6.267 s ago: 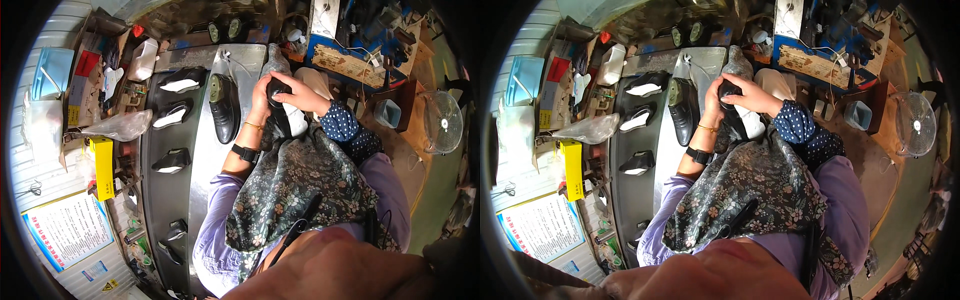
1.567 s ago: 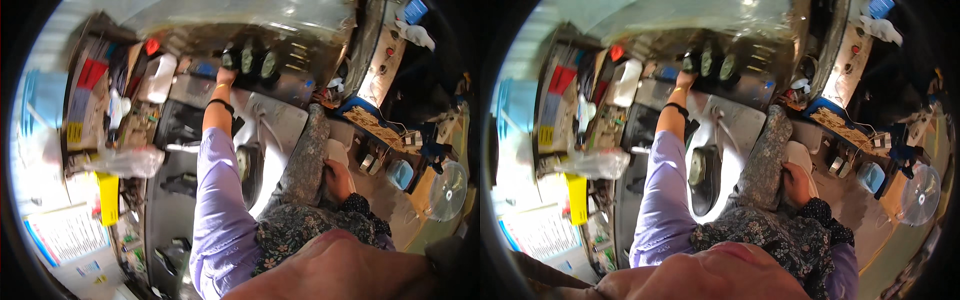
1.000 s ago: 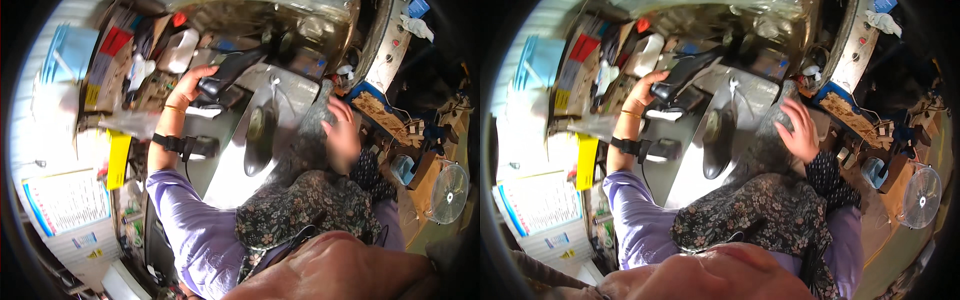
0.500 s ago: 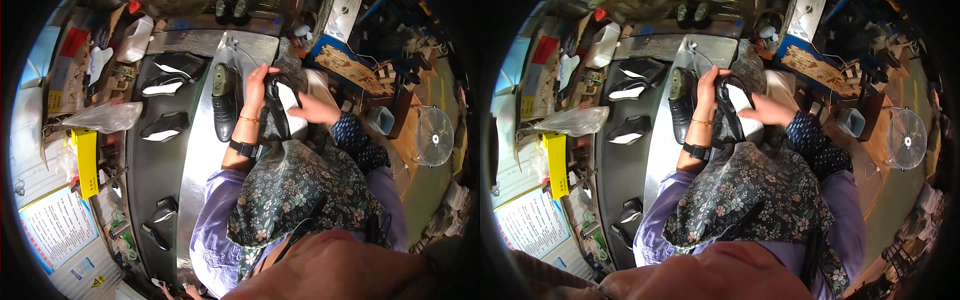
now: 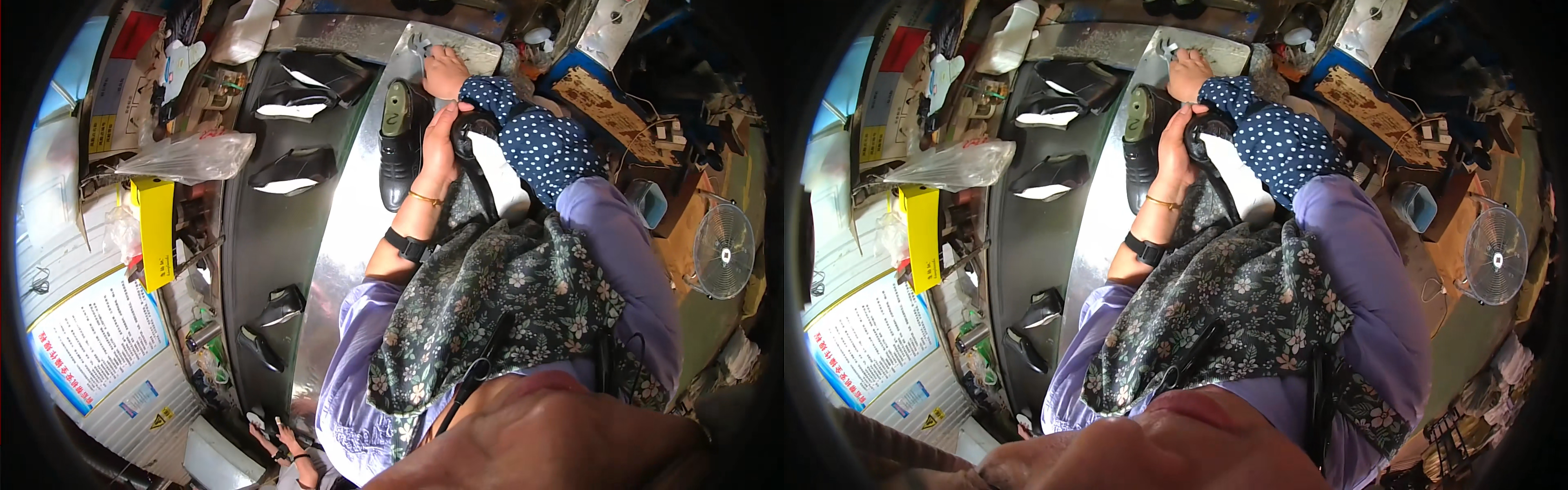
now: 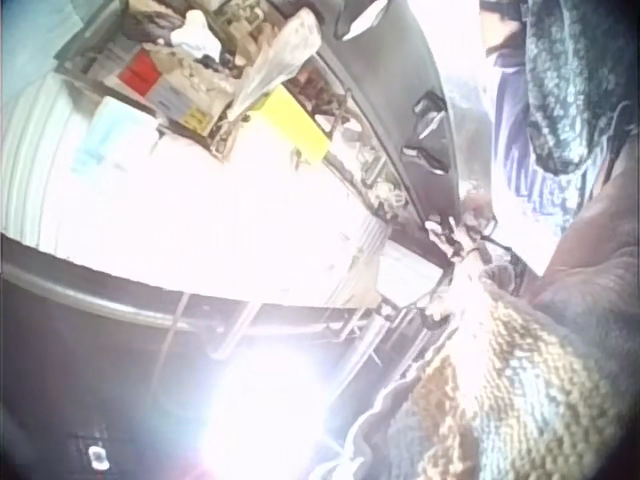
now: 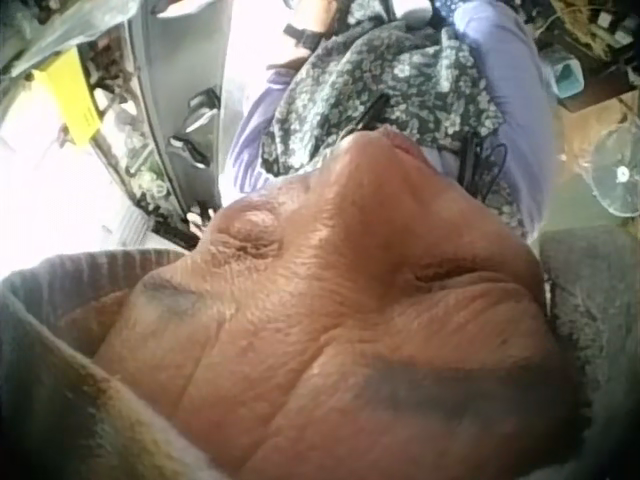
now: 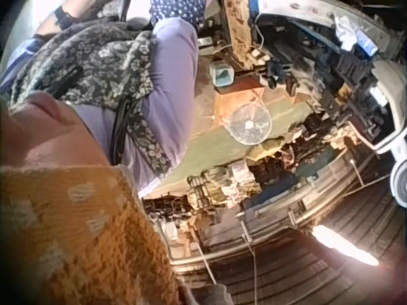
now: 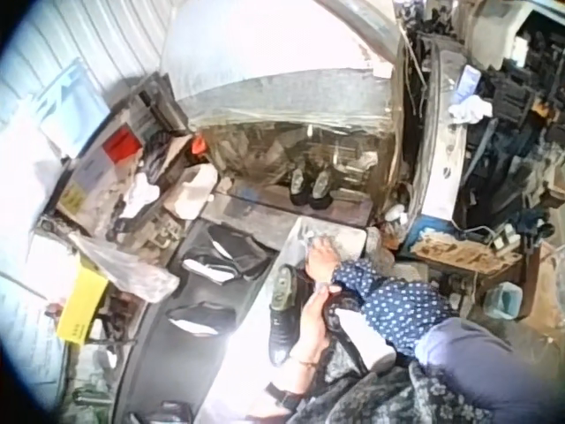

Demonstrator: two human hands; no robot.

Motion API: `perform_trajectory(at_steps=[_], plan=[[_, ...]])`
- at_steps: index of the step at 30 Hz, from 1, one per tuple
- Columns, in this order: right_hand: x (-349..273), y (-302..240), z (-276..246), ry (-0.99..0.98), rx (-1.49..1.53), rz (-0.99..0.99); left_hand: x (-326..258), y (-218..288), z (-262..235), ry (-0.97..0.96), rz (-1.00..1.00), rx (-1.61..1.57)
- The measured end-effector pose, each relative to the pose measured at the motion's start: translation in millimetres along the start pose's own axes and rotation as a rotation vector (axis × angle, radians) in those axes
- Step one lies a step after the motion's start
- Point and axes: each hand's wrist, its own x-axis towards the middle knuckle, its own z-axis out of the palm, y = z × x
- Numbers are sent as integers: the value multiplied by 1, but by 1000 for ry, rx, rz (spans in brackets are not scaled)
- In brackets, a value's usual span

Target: The recorder is finishing shoes by inspecting them and placing them on a conveyor belt in a factory setting.

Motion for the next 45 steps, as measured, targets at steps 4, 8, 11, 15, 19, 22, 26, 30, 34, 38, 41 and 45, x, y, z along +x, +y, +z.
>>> perform_trajectory(at_steps=[4,8,11,15,19,22,26,30,34,38,41,45], plan=[[3,0,-4,-34,-60,45,12,0,-9,-5,-26,-13],[10,35,-22,-131,39,17,15,-7,0,-6,-26,-55],[-13,102,-46,-249,1002,206,15,-16,12,-61,-28,-30],[-99,50,-124,-18,1657,335,7,-12,2,-23,-76,-48],[-206,66,-177,-229,1092,239,21,-32,16,-74,-146,-23],[-265,48,-180,-169,920,174,35,-41,20,-128,-196,-29],[-285,43,-174,-290,759,182,43,-51,30,-138,-238,-31],[-273,51,-176,-353,575,133,47,-55,38,-148,-221,1],[-271,56,-183,-347,561,74,47,-60,39,-138,-199,43],[-280,52,-178,-340,647,143,43,-61,38,-129,-190,76],[-284,49,-176,-306,683,140,40,-58,38,-149,-177,66],[-289,40,-185,-394,781,320,29,-51,47,-160,-168,66]])
